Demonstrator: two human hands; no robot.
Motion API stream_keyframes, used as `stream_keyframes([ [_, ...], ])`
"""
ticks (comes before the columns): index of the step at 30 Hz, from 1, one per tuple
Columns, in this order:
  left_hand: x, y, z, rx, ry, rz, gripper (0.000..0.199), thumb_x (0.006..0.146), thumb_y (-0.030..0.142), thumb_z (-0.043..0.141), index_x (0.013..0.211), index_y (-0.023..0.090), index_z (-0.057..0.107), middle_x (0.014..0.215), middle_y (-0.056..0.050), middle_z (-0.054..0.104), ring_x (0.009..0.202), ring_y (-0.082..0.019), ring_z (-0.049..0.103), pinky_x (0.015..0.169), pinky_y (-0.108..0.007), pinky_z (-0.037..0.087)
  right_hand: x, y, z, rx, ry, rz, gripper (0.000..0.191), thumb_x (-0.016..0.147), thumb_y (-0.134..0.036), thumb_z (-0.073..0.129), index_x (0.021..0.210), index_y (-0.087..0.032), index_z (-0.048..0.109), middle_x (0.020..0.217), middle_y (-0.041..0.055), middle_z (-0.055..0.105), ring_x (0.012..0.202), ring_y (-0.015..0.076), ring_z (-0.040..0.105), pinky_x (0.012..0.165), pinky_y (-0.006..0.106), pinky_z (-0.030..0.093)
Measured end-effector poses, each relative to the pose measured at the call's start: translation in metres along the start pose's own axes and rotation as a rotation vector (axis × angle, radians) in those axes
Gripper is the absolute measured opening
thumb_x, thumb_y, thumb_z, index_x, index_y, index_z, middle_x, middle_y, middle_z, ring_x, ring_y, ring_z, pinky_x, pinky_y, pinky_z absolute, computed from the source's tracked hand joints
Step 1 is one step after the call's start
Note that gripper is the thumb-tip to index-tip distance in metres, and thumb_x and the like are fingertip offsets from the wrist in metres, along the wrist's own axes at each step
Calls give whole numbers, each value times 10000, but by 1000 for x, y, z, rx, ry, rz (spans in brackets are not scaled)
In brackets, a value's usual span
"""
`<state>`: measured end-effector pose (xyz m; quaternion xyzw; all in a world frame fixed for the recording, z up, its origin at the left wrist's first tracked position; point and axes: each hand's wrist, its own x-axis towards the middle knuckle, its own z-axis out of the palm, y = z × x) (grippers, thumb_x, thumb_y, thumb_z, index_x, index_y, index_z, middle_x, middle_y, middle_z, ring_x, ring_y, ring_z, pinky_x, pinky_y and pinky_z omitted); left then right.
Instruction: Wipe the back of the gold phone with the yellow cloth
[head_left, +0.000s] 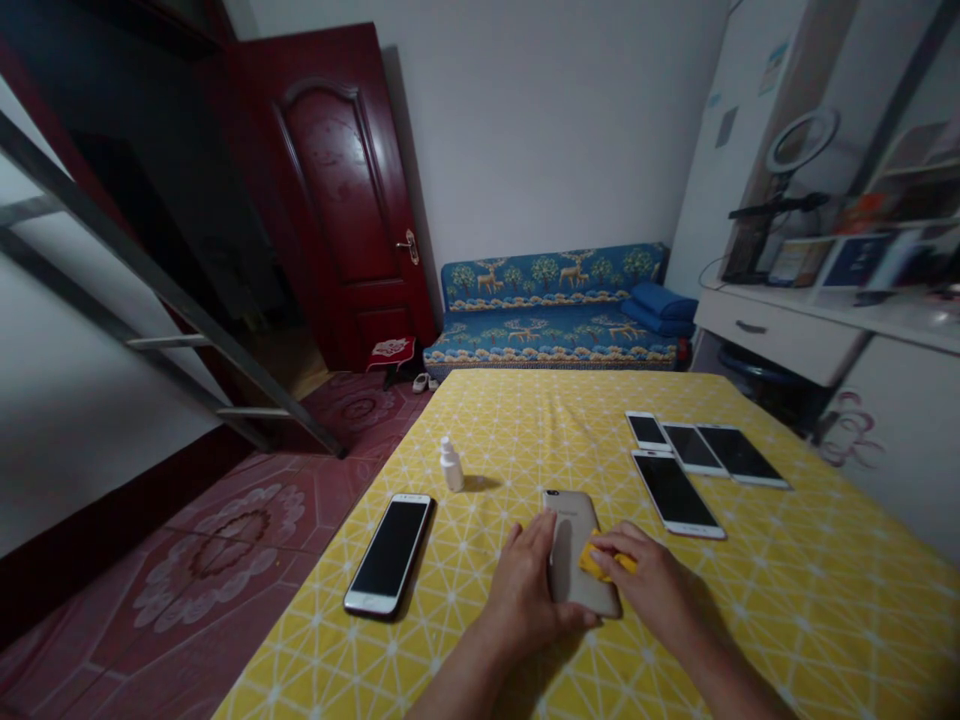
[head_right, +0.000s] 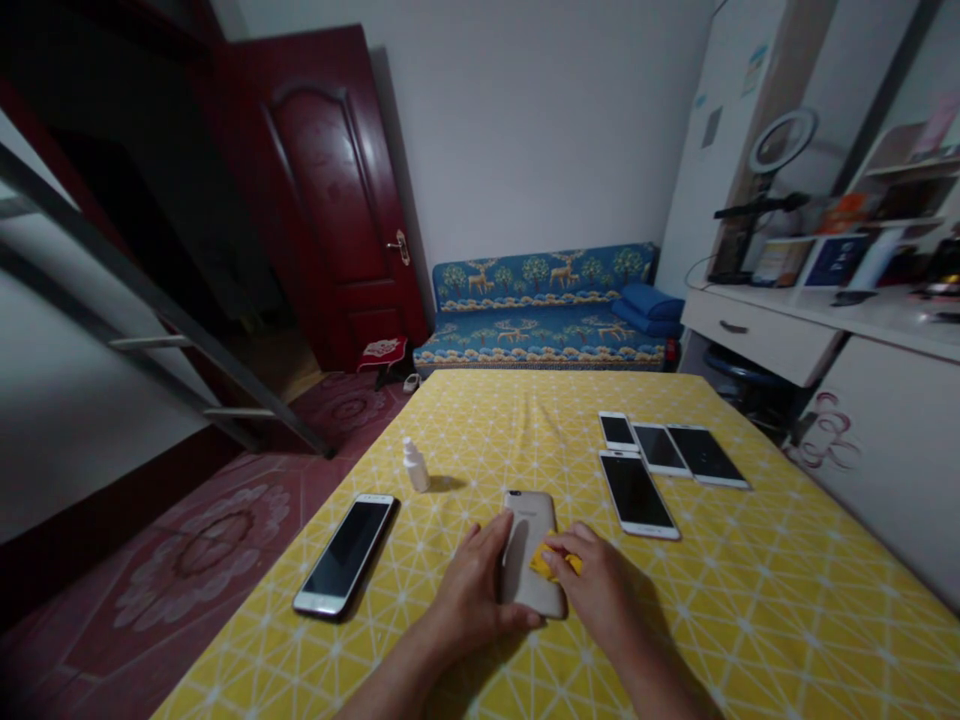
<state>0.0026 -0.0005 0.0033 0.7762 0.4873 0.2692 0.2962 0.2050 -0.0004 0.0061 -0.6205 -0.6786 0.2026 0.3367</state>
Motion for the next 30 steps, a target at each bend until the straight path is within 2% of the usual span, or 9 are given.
stream_keyframes([
  [3, 0, 0, 0, 6, 6, 2, 1197, 507, 439, 900, 1526, 149, 341, 1544, -205, 388, 1417, -406, 374, 1211, -600, 165, 1, 7, -3, 37, -91, -39, 198, 833, -367, 599, 914, -301, 767, 953, 12, 708, 794, 180, 689, 697, 267, 530],
  [10, 0, -3, 2, -5, 27, 20, 1183, 490, 464, 909, 1505, 172, 377, 1529, -189, 424, 1404, -407, 395, 1199, -614, 191, 1, 12, -11, 175, -295, -100, 305, 783, -238, 621, 1060, -248, 747, 1060, 49, 675, 1004, 206, 652, 883, 293, 513],
  [16, 1, -3, 4, 18, 26, 13, 1223, 477, 459, 919, 1515, 153, 347, 1507, -198, 452, 1385, -395, 427, 1202, -615, 190, 2, 8, -10, 204, -300, -22, 242, 820, -389, 632, 927, -223, 773, 1010, 64, 687, 926, 216, 652, 836, 308, 520],
  [20, 1, -3, 2, 14, 23, 11, 1194, 495, 474, 913, 1504, 141, 368, 1522, -205, 426, 1405, -391, 400, 1209, -603, 185, -1, 9, -10, 224, -346, -15, 228, 727, -313, 697, 917, -208, 768, 998, 62, 682, 934, 224, 645, 843, 322, 516],
  [24, 0, -4, 0, 0, 20, 6, 1186, 503, 497, 908, 1498, 130, 378, 1533, -211, 405, 1415, -395, 383, 1209, -610, 174, -4, 11, -10, 183, -374, -6, 315, 635, -230, 727, 948, -225, 761, 976, 42, 672, 908, 216, 640, 825, 311, 511],
  [30, 0, -4, -1, -8, 15, 4, 1183, 518, 498, 904, 1506, 138, 364, 1531, -209, 409, 1411, -397, 389, 1206, -616, 172, -4, 11, -7, 146, -346, -25, 254, 653, -228, 714, 900, -236, 770, 949, 36, 671, 876, 202, 635, 797, 292, 505],
])
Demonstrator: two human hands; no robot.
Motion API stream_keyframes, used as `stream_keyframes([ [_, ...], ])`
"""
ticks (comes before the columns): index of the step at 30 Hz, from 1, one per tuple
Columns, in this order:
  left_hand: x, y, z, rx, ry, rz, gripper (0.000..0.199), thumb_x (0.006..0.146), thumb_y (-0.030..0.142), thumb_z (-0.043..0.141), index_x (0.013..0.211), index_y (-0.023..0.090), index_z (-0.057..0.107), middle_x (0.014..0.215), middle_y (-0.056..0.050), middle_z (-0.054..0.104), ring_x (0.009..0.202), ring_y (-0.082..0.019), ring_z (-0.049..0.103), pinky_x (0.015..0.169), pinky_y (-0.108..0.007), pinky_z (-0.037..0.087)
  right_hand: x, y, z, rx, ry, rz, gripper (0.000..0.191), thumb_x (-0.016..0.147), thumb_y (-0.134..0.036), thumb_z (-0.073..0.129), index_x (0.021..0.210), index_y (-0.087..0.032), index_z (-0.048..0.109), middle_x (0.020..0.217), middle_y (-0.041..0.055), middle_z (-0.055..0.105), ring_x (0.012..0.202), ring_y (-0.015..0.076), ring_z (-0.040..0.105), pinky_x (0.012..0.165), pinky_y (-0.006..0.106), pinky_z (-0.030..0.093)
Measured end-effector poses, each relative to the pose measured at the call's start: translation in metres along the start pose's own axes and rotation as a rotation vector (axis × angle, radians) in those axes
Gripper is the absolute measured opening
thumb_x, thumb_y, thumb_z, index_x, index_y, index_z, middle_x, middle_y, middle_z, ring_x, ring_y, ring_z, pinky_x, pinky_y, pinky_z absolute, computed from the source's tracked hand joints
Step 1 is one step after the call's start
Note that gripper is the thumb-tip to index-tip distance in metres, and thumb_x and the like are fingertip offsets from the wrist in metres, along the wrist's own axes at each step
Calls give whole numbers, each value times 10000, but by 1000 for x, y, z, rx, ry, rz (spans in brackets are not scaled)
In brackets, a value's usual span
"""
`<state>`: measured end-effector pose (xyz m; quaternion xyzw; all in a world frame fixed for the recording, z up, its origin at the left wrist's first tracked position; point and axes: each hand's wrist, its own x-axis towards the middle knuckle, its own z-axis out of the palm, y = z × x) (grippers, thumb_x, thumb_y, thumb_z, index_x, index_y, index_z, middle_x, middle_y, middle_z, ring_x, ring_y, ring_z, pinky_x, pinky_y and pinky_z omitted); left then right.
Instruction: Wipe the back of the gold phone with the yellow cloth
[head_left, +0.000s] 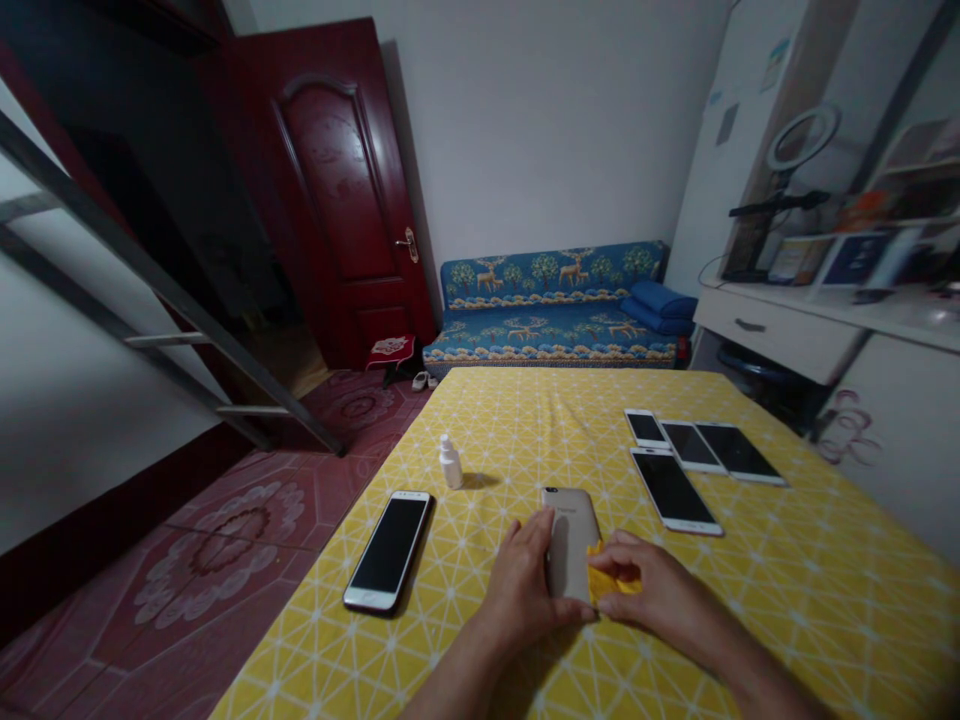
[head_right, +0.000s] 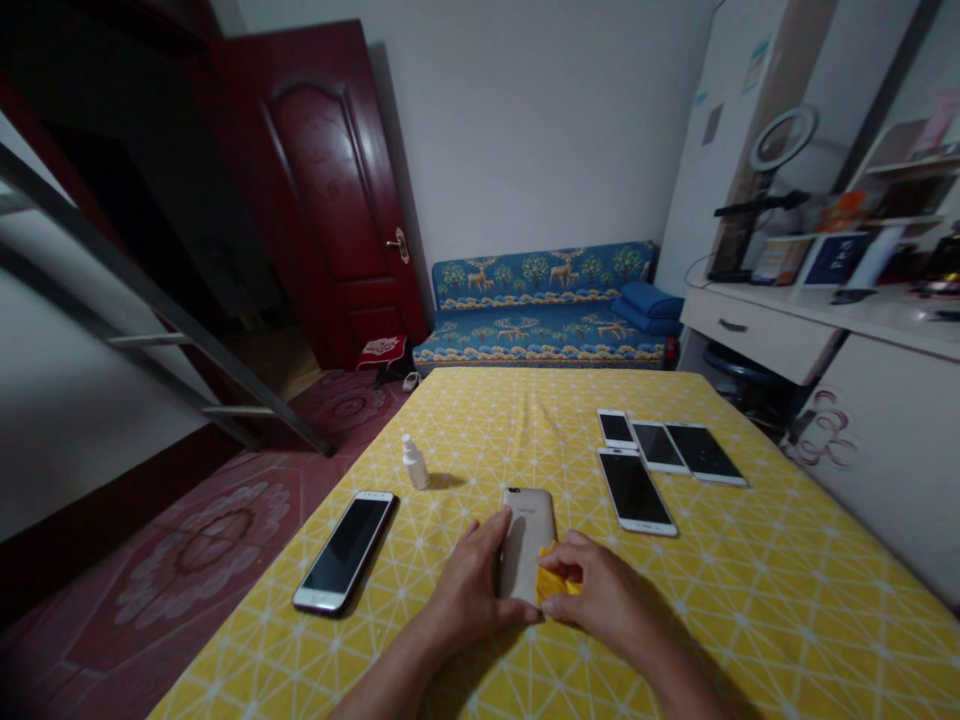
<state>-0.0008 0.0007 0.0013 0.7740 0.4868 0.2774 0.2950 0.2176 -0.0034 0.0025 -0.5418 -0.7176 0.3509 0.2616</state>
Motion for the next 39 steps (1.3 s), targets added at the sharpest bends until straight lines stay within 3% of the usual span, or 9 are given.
stream_keyframes([
  [5, 0, -1, 2, 3, 20, 18, 1174, 492, 471, 918, 1495, 179, 384, 1522, -191, 432, 1403, -397, 401, 1200, -616, 191, 0, -3, -1, 35, -14, -15, 151, 726, -258, 664, 815, -225, 781, 924, 50, 685, 860, 198, 639, 755, 275, 503],
  [11, 1, 0, 3, 0, 35, 28, 1168, 483, 487, 917, 1477, 151, 405, 1496, -204, 465, 1379, -402, 434, 1193, -616, 209, 2, -2, 2, -6, 32, 12, 149, 762, -293, 635, 729, -248, 773, 889, 41, 709, 815, 184, 648, 721, 257, 499],
  [23, 3, 4, 0, 15, 8, -2, 1204, 463, 427, 926, 1501, 169, 373, 1494, -189, 473, 1366, -394, 455, 1205, -614, 183, 11, -8, 6, -17, 195, 118, 168, 774, -359, 625, 806, -276, 767, 951, 25, 750, 843, 200, 687, 758, 281, 511],
  [30, 4, 2, 2, 21, 21, 19, 1217, 451, 419, 927, 1504, 180, 366, 1478, -184, 494, 1339, -399, 484, 1196, -628, 190, 17, -15, 4, -11, 197, 162, 173, 790, -333, 590, 807, -276, 753, 954, 27, 744, 845, 209, 692, 734, 302, 508],
  [39, 4, -2, 3, 0, 42, 46, 1193, 442, 433, 930, 1485, 209, 394, 1481, -160, 497, 1339, -407, 479, 1187, -637, 200, 26, 0, 7, -128, 304, 146, 190, 834, -405, 617, 894, -306, 768, 999, 11, 762, 819, 201, 697, 708, 284, 504],
])
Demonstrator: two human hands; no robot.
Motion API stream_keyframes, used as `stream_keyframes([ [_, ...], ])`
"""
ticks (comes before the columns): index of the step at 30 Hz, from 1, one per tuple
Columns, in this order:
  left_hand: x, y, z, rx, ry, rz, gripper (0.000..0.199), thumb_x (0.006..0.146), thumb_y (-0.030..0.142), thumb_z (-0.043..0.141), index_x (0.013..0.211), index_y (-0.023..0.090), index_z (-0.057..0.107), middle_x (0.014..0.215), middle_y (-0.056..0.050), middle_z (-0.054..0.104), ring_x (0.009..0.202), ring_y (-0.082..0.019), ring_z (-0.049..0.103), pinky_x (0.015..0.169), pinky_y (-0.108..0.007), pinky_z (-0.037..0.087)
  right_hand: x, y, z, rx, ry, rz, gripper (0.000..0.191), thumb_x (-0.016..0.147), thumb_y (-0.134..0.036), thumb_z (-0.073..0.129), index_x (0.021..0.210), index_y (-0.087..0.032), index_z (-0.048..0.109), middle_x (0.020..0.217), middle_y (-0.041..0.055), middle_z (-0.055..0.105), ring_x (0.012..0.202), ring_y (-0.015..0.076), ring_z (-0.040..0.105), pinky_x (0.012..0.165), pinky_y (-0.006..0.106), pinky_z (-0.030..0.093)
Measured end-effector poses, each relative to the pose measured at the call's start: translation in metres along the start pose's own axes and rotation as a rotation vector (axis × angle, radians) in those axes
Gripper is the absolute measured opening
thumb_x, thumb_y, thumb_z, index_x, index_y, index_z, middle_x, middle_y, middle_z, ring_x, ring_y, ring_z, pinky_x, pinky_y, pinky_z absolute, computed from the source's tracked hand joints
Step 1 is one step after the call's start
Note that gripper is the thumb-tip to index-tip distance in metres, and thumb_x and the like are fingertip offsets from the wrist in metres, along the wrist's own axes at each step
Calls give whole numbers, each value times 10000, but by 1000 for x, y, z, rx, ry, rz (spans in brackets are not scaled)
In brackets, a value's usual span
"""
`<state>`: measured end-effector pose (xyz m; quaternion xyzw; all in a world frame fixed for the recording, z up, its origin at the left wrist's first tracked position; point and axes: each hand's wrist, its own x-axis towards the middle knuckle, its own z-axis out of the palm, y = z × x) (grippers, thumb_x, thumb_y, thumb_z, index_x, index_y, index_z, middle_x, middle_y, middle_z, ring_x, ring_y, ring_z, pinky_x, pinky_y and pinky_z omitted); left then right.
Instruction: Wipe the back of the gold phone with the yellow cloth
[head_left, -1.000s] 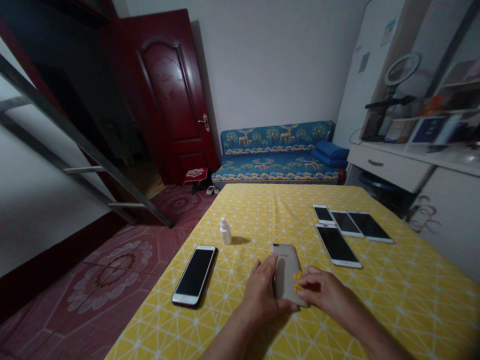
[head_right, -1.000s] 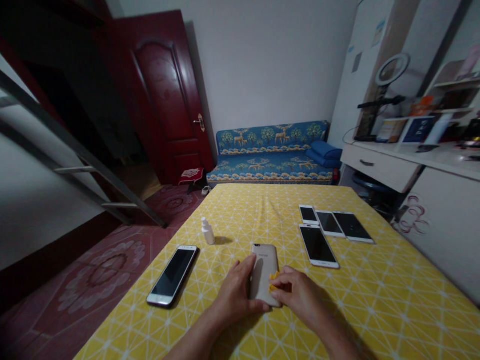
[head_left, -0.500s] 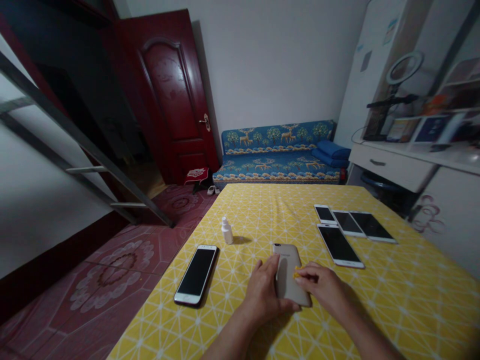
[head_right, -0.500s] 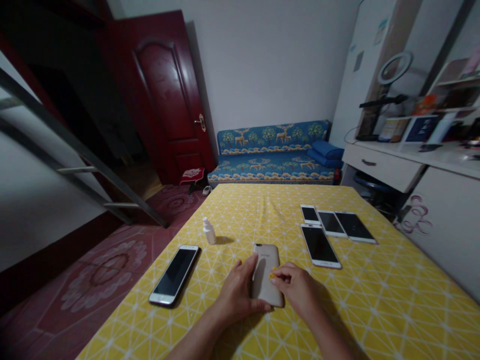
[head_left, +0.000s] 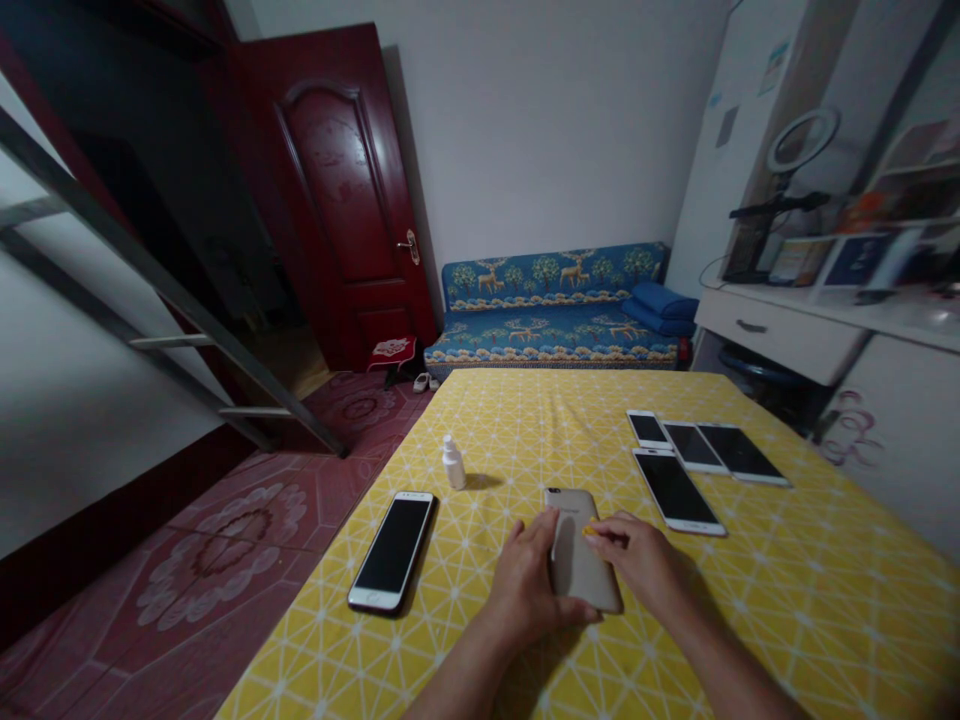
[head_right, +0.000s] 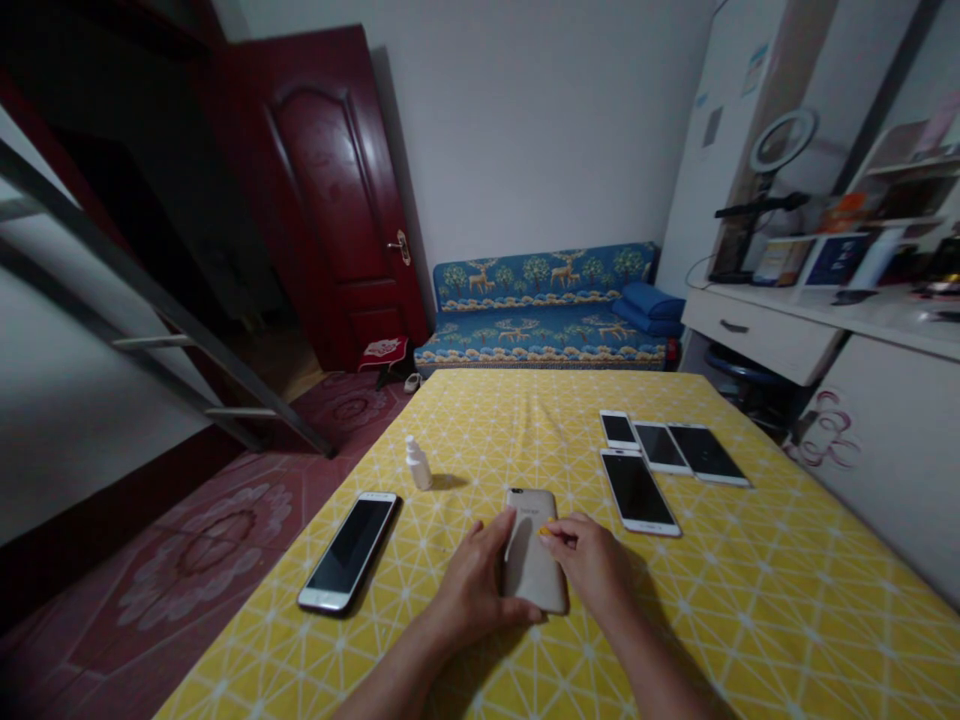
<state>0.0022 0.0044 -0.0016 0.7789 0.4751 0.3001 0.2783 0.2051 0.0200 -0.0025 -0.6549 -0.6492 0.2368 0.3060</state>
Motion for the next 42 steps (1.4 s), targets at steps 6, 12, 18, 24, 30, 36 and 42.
stream_keyframes([
  [6, 0, 1, -1, -7, -10, -2, 1189, 449, 444, 926, 1487, 221, 391, 1477, -154, 504, 1334, -406, 482, 1182, -636, 204, 10, -1, 0, -8, 10, -2, 196, 848, -368, 607, 921, -287, 769, 1001, 26, 763, 838, 204, 702, 722, 286, 503],
  [12, 1, 2, -1, -5, -4, -3, 1192, 439, 441, 929, 1485, 238, 395, 1471, -139, 515, 1324, -409, 490, 1180, -651, 197, 21, -7, 0, -21, 17, -6, 192, 852, -354, 602, 907, -277, 769, 989, 36, 763, 864, 204, 703, 728, 282, 500],
  [18, 0, 1, -1, 4, -7, 3, 1201, 437, 436, 935, 1489, 223, 397, 1468, -145, 517, 1322, -410, 492, 1185, -654, 195, 39, -1, 8, -8, 57, -33, 163, 822, -343, 637, 884, -276, 772, 994, 50, 769, 916, 222, 703, 797, 310, 503],
  [24, 1, 0, -1, 8, -19, -21, 1209, 443, 466, 928, 1494, 213, 388, 1479, -155, 501, 1336, -411, 475, 1191, -645, 185, 50, -1, 10, -65, 56, -15, 155, 826, -351, 630, 834, -276, 765, 953, 41, 778, 869, 218, 705, 723, 293, 492],
  [30, 1, 2, -1, 6, -15, -27, 1201, 447, 455, 927, 1493, 220, 384, 1483, -148, 498, 1337, -399, 476, 1195, -623, 190, 57, -4, 10, -131, 48, 12, 173, 833, -352, 612, 866, -271, 761, 964, 40, 779, 856, 215, 710, 659, 278, 460],
  [36, 0, 3, -2, 4, -17, -30, 1186, 456, 465, 922, 1488, 211, 394, 1486, -153, 491, 1327, -404, 479, 1196, -619, 183, 62, -6, 10, -130, 86, 27, 161, 828, -358, 633, 883, -294, 769, 940, 43, 784, 842, 216, 717, 647, 273, 451],
  [42, -1, 0, 0, 5, -14, -25, 1185, 452, 483, 919, 1485, 217, 402, 1486, -146, 493, 1328, -407, 473, 1196, -623, 181, 65, -13, 6, -177, 25, 67, 225, 864, -370, 576, 901, -253, 764, 958, 65, 779, 876, 223, 719, 649, 277, 445],
])
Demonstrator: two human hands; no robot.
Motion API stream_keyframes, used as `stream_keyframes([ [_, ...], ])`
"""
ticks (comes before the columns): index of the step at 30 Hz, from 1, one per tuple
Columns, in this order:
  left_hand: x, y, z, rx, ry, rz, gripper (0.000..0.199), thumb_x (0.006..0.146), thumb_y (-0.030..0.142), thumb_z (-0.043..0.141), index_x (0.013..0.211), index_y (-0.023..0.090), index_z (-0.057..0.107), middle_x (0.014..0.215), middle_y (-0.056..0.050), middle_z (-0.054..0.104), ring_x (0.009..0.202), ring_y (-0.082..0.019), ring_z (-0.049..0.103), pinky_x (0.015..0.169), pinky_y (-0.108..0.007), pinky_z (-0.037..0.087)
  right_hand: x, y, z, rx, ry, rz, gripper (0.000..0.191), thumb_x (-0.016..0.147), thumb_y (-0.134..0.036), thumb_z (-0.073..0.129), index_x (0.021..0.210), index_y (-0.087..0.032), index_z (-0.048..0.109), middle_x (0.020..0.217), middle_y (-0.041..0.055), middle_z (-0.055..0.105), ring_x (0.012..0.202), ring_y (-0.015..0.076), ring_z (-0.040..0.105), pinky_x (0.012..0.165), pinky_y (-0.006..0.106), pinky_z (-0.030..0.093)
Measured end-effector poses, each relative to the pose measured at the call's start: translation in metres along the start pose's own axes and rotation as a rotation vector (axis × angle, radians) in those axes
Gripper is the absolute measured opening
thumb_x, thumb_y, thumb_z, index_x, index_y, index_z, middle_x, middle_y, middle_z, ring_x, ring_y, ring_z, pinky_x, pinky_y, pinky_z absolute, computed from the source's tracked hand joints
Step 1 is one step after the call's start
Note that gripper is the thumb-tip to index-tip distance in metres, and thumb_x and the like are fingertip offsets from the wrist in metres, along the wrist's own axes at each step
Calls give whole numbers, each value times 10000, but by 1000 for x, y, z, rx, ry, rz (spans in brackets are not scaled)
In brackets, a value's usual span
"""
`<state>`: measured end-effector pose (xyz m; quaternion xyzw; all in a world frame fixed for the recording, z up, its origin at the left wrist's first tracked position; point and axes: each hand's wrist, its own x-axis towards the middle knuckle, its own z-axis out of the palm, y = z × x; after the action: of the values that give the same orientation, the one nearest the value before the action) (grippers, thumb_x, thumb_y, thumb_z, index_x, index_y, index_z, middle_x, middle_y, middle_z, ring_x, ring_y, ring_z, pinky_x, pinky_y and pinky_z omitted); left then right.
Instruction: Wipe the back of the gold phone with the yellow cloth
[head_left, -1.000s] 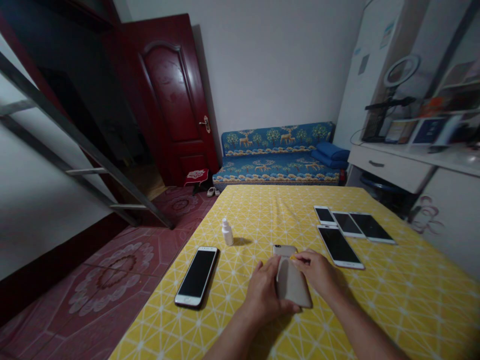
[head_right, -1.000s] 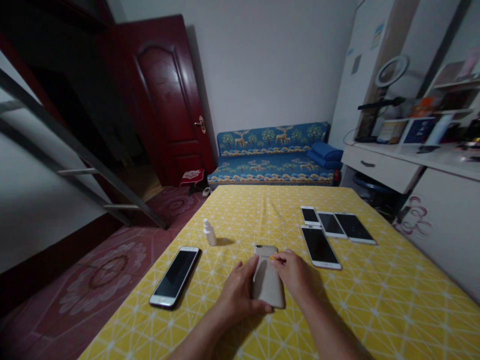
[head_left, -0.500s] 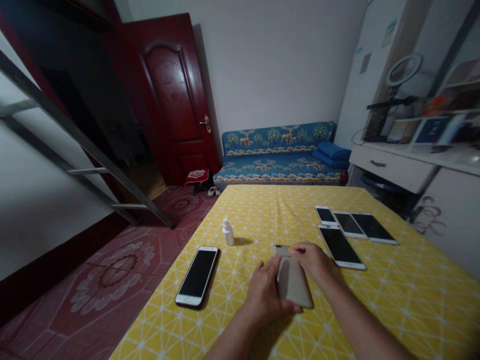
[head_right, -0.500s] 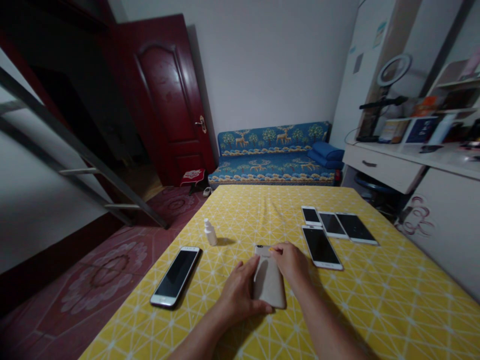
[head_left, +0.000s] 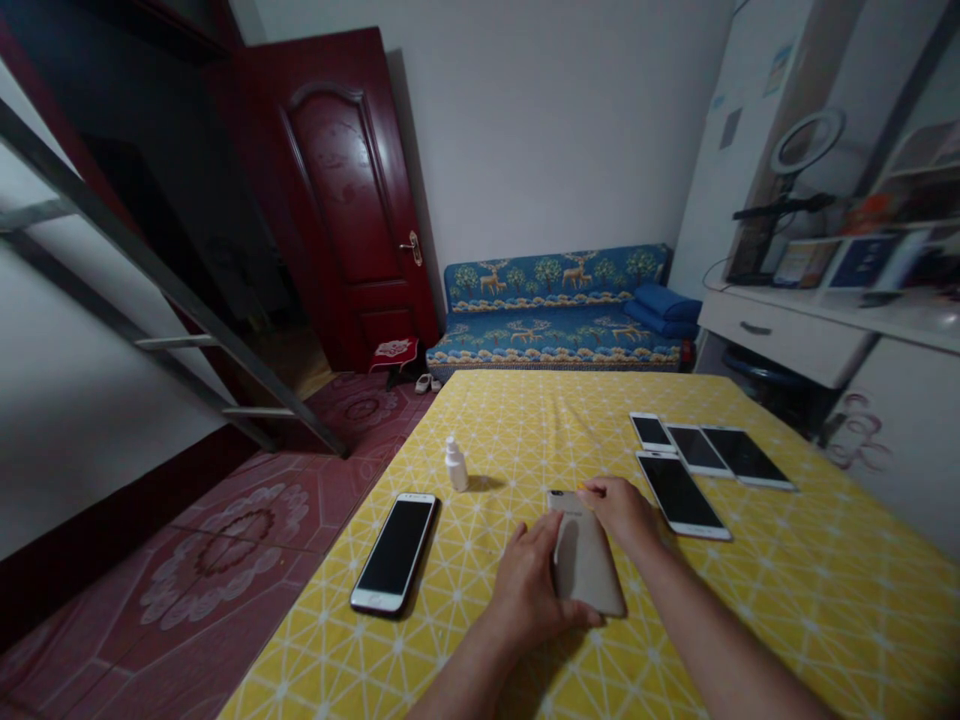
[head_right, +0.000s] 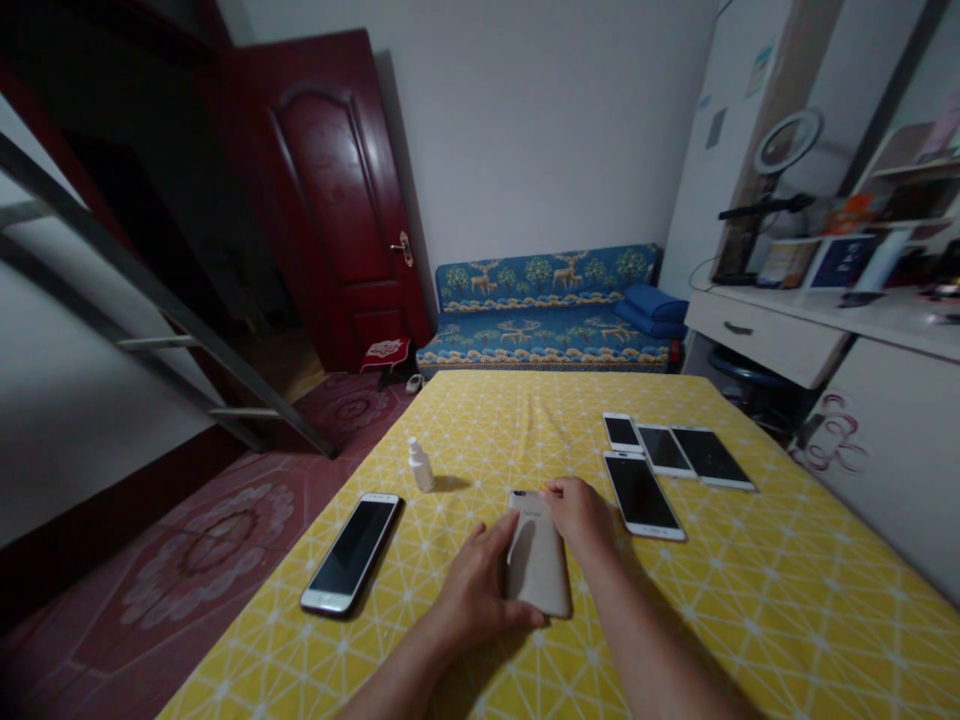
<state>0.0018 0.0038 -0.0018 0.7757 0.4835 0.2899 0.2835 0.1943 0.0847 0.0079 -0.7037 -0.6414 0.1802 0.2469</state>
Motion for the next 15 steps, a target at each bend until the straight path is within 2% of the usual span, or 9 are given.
stream_keyframes([
  [5, 0, 0, 1, -11, 15, 5, 1202, 443, 483, 923, 1487, 200, 399, 1454, -154, 527, 1295, -403, 505, 1197, -629, 173, -3, 3, 5, 18, 72, -2, 227, 872, -388, 583, 952, -292, 773, 989, 55, 774, 916, 228, 711, 720, 287, 468],
  [10, 1, 3, -1, -19, 13, -44, 1233, 410, 483, 928, 1486, 182, 406, 1443, -165, 535, 1293, -415, 506, 1196, -618, 200, -15, 7, 12, 3, 167, -78, 266, 911, -371, 540, 1011, -283, 770, 1057, 67, 746, 949, 218, 689, 781, 295, 483],
  [15, 1, 1, 1, -23, 25, -48, 1243, 394, 495, 928, 1485, 195, 413, 1423, -157, 556, 1283, -409, 518, 1199, -610, 204, -24, 8, 13, 26, 166, -147, 302, 941, -337, 498, 1067, -250, 758, 1080, 74, 720, 942, 201, 673, 798, 289, 487],
])
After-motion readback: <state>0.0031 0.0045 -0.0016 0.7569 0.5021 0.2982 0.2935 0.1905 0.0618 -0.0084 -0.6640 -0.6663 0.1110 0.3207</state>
